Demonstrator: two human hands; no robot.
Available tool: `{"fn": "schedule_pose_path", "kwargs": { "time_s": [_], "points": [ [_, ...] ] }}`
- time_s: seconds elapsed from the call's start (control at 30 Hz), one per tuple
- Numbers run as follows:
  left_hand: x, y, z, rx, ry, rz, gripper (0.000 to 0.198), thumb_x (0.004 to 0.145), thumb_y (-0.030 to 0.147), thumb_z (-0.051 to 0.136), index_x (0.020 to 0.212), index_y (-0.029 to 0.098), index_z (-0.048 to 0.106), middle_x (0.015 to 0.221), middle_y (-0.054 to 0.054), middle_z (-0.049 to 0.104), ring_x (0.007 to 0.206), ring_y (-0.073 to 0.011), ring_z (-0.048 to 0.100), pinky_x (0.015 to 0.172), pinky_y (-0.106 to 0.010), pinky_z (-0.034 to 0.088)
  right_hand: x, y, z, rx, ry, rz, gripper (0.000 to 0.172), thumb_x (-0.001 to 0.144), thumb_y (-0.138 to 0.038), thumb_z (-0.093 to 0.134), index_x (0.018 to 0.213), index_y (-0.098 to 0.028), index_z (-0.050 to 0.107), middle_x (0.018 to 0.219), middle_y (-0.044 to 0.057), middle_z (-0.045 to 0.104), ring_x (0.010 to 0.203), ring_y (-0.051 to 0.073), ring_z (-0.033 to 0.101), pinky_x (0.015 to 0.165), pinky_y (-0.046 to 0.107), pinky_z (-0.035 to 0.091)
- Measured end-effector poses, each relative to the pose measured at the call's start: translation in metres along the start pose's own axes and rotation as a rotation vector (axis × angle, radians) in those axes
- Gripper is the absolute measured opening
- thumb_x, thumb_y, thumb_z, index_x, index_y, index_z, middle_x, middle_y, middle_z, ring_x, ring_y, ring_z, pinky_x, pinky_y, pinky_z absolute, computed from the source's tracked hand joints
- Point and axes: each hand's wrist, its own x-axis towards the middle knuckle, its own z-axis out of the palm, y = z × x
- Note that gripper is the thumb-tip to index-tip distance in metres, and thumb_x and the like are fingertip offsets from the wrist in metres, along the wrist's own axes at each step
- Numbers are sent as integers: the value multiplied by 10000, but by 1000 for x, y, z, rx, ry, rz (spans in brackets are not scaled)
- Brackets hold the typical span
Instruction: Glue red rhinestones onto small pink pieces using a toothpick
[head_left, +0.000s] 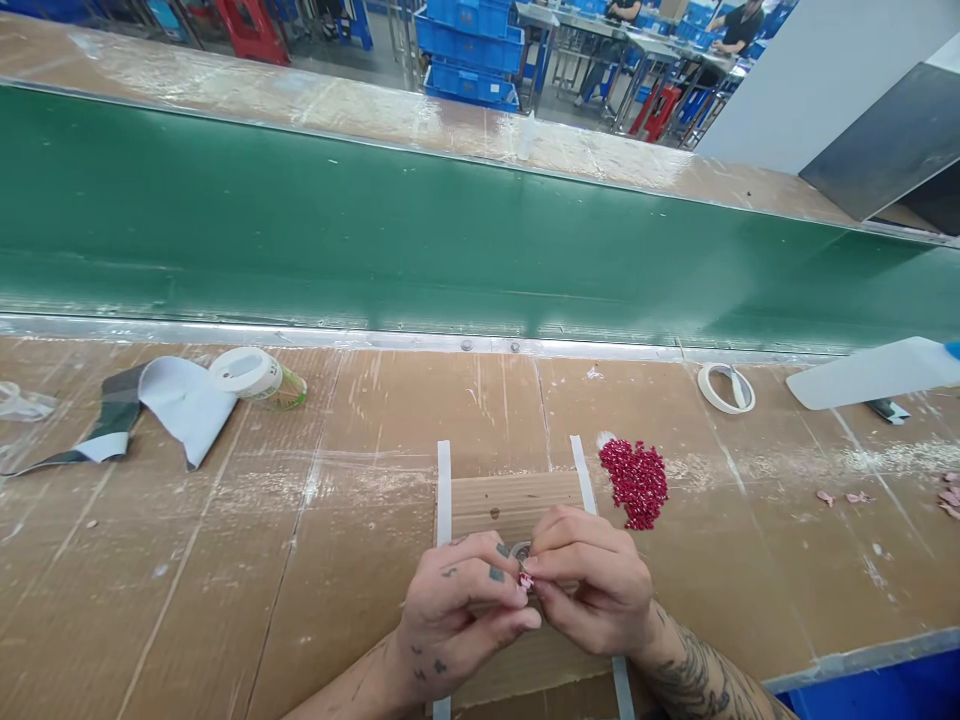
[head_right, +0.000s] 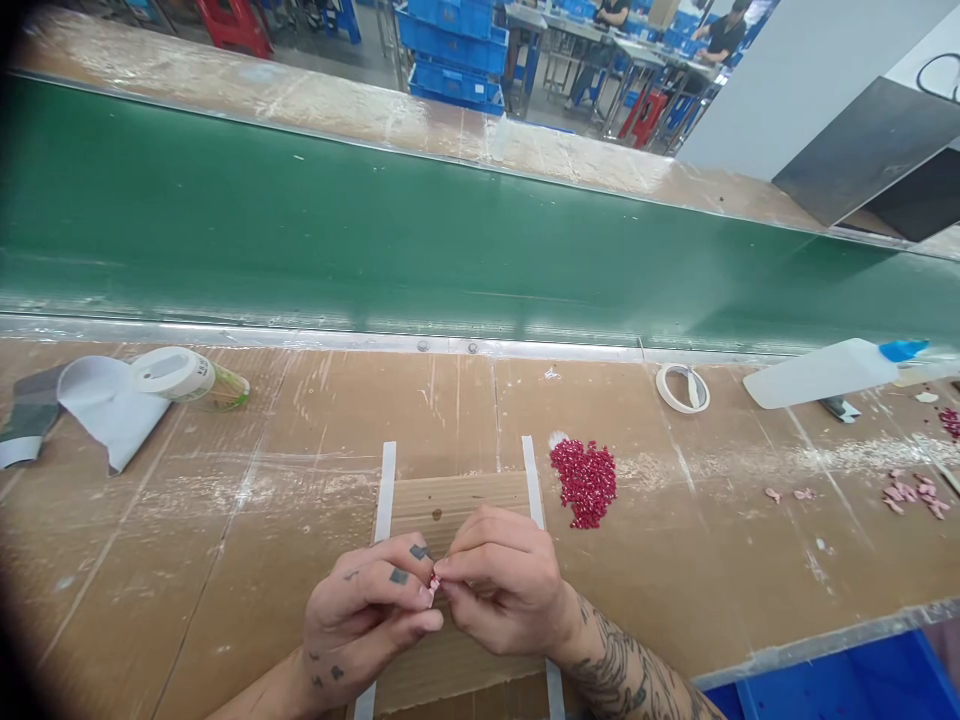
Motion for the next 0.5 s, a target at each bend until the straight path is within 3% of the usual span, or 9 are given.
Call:
{"fn": "schedule_pose_path", "kwargs": {
  "time_s": [0.5],
  "points": [
    [3,3,-1,114,-37,98,118,1001,251,615,911,178,592,744,-13,673,617,-103,572,607,-223,513,5,-5,-6,-33,-35,30,167,800,-38,604,901,-162,654,776,42,674,659,138,611,601,274,553]
  ]
}}
